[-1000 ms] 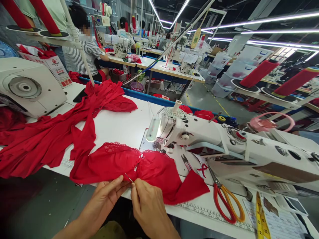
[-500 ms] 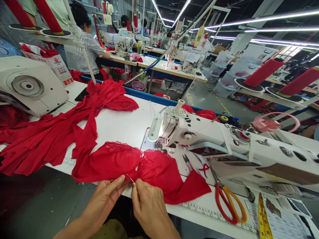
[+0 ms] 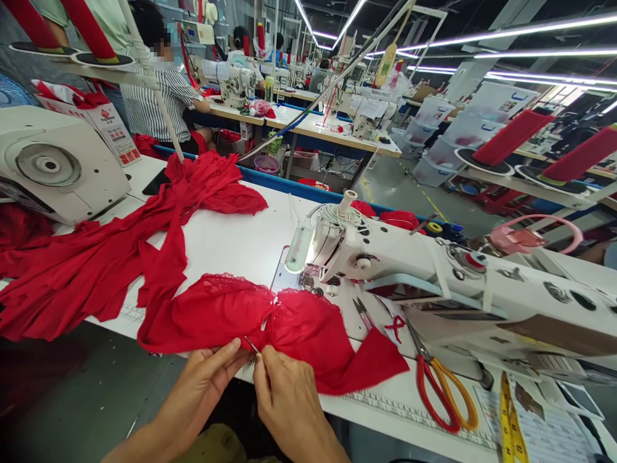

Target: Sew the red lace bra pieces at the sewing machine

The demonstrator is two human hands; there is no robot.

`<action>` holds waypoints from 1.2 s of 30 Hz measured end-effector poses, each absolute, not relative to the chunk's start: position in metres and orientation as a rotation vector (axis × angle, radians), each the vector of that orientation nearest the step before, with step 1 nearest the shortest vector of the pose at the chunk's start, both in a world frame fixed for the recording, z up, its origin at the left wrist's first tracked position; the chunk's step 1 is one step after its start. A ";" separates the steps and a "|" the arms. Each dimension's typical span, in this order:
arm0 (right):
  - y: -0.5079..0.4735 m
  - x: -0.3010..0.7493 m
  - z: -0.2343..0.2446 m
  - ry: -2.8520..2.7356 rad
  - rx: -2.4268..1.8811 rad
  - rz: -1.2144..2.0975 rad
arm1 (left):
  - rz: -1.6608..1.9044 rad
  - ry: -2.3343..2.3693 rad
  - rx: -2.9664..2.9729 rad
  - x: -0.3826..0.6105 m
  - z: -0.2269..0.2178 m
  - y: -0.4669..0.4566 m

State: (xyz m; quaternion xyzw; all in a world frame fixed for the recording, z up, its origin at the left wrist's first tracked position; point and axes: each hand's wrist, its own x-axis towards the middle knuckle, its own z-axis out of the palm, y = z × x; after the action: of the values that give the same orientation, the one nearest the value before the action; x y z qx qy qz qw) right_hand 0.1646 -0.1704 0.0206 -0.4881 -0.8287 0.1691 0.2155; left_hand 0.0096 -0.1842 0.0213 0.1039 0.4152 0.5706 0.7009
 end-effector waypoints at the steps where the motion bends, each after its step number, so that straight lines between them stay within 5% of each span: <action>1: -0.170 0.165 0.021 -2.293 -1.352 0.479 | 1.269 0.922 0.232 0.009 0.021 -0.184; 16: -0.160 0.167 0.015 -1.637 -1.270 0.973 | 1.281 0.928 0.001 0.008 0.019 -0.180; 28: -0.148 0.148 0.022 -1.992 -1.200 0.676 | 1.252 0.878 0.276 0.011 0.023 -0.182; 36: -0.143 0.139 0.005 -1.983 -1.201 0.135 | 1.280 0.904 0.140 0.015 0.024 -0.180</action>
State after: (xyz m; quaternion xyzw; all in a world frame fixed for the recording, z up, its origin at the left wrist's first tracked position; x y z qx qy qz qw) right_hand 0.1390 -0.1430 0.0049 -0.4743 -0.7833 0.0533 0.3983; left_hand 0.0152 -0.1804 0.0242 0.0630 0.4067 0.5760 0.7063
